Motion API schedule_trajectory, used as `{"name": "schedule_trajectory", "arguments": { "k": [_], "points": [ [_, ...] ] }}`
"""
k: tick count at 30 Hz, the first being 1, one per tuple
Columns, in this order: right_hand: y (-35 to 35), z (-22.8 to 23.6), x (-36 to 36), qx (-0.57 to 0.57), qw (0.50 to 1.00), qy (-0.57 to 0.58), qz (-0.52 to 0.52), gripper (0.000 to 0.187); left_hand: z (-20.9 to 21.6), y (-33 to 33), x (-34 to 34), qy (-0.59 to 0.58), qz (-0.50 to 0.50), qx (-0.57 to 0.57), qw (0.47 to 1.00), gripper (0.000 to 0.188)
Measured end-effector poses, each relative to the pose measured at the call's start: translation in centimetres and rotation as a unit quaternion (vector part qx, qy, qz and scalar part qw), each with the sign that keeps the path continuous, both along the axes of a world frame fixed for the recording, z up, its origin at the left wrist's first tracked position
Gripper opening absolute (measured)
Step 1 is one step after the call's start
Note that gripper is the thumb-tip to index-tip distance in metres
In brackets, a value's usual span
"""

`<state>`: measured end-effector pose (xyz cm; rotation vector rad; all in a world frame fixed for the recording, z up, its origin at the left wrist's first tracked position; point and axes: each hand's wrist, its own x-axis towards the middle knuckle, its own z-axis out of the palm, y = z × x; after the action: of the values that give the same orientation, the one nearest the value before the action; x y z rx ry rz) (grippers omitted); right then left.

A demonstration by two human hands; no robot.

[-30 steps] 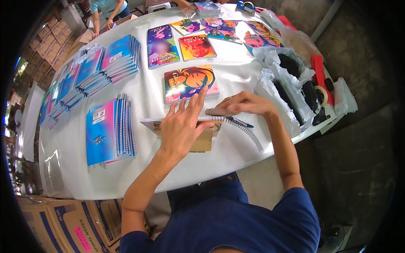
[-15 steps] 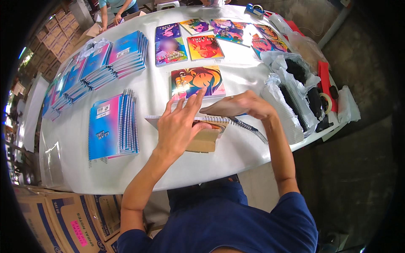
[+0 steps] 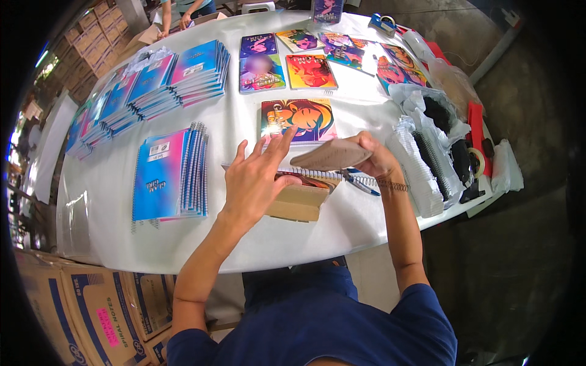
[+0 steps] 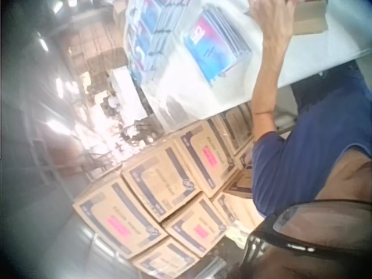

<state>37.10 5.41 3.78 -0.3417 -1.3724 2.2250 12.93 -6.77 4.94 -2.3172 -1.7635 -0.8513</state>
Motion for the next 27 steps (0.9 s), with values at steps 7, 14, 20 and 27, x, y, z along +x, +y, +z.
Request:
{"name": "schedule_trajectory", "arguments": {
  "k": [7, 14, 20, 27],
  "points": [
    [0.2, 0.2, -1.4, 0.012, 0.999, -0.046, -0.015, 0.050, 0.1, -0.1, -1.0, -0.008, 0.010, 0.032, 0.999, 0.100],
    [0.6, 0.6, -3.7, 0.248, 0.957, -0.152, -0.009, 0.050, 0.1, -0.5, -2.0, -0.003, 0.037, 0.025, 0.999, 0.099],
    [0.9, 0.1, -4.5, 0.007, 1.000, -0.011, -0.021, 0.051, 0.4, -0.9, -3.2, 0.005, 0.065, 0.025, 0.998, 0.099],
    [0.9, 0.5, -6.1, 0.039, 0.996, -0.071, -0.039, 0.048, -1.5, -1.1, -4.2, -0.166, 0.077, 0.060, 0.981, 0.109]
  ]
}}
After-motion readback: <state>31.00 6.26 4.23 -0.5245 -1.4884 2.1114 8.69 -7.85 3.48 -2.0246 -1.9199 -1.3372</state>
